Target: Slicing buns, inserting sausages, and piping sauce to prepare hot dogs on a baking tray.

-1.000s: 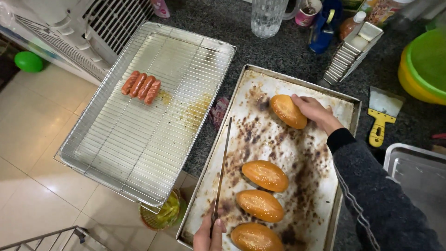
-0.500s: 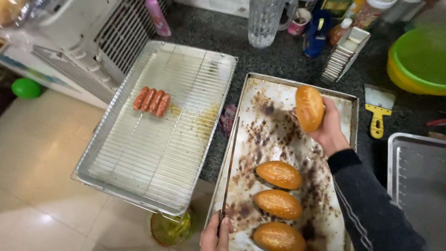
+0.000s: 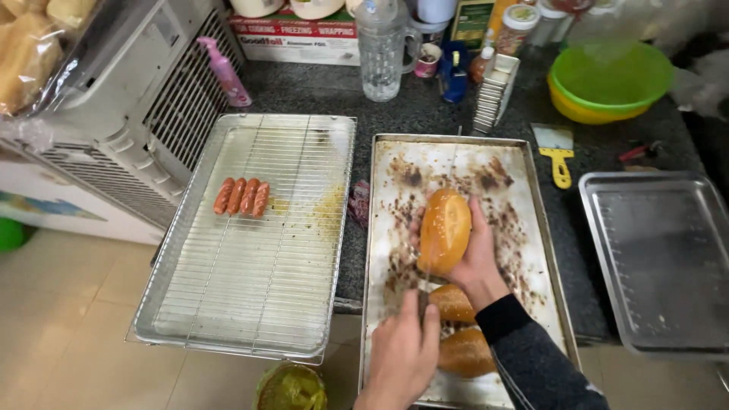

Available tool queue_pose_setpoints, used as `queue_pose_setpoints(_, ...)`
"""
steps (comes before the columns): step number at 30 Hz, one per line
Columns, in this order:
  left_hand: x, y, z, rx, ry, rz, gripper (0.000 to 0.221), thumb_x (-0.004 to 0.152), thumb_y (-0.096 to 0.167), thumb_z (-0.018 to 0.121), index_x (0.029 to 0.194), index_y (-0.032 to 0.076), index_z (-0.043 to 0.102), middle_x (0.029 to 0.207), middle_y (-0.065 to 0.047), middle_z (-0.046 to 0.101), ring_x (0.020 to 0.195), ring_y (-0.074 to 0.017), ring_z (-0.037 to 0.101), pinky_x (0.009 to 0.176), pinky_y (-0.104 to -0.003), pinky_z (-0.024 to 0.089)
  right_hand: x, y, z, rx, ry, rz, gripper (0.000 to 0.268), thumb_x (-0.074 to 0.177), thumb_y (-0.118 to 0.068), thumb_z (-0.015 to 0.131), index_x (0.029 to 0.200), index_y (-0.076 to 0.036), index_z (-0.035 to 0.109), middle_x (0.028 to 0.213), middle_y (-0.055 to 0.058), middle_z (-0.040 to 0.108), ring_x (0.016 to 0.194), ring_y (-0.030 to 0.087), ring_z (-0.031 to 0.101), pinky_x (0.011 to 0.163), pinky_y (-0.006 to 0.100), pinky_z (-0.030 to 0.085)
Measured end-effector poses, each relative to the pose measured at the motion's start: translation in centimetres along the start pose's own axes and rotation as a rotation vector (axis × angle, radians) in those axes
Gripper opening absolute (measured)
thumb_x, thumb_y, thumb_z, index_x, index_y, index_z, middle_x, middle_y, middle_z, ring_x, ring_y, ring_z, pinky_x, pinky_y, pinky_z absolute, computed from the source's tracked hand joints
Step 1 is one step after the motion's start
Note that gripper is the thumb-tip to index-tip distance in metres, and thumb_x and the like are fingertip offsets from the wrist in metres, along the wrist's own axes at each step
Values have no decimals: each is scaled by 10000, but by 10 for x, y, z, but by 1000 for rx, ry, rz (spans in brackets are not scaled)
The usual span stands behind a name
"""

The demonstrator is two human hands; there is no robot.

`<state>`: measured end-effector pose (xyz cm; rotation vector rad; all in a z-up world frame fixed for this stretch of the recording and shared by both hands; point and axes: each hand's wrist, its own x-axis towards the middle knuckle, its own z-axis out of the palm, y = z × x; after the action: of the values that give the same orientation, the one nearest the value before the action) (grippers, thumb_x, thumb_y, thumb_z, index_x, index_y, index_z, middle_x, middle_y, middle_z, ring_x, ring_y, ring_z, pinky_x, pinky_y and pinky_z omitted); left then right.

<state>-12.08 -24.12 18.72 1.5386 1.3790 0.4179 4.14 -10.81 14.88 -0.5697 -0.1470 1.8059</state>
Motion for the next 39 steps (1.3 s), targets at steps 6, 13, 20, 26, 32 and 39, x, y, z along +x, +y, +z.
queue_pose_setpoints(6,-17,29,-9,291,14,71,254,1257,348,322,1316,165,488,742,-23,722,589,-261,723,640,-466,626,-21,18,8,-41,112,-68,764,1173,-693,312,1375,-81,721,1166,186,779,907,350,737,738,478,606)
queue_pose_setpoints(13,-24,28,-7,349,20,123,309,1264,283,359,1443,77,504,685,35,661,454,-134,633,392,-297,544,-25,24,3,-81,209,-86,885,1108,-804,335,1491,-108,724,1100,139,748,878,302,688,780,475,593)
queue_pose_setpoints(20,-29,31,-9,383,41,107,296,1252,274,344,1433,78,472,681,10,689,514,-242,708,554,-469,637,-20,29,-14,-28,129,-95,815,1128,-755,370,1445,-86,710,1085,162,758,837,343,707,716,486,603)
queue_pose_setpoints(26,-31,26,-8,406,84,136,261,1244,254,376,1376,67,499,717,-69,753,558,-335,767,558,-531,630,-17,34,-24,-13,8,-97,751,1100,-695,467,1433,-66,705,1078,177,765,825,359,724,718,504,617)
queue_pose_setpoints(32,-35,26,-10,403,101,130,335,1224,249,382,1445,18,483,778,-142,796,650,-434,801,654,-629,621,-22,38,-11,-17,-9,-83,700,1113,-685,425,1370,-90,691,1065,155,738,815,318,691,706,470,587)
queue_pose_setpoints(39,-35,26,-9,378,95,130,322,1234,209,367,1462,26,503,694,-43,732,509,-274,742,488,-476,628,-22,38,-3,-42,77,-71,712,1127,-697,375,1343,-105,705,1031,146,737,792,301,665,671,448,567)
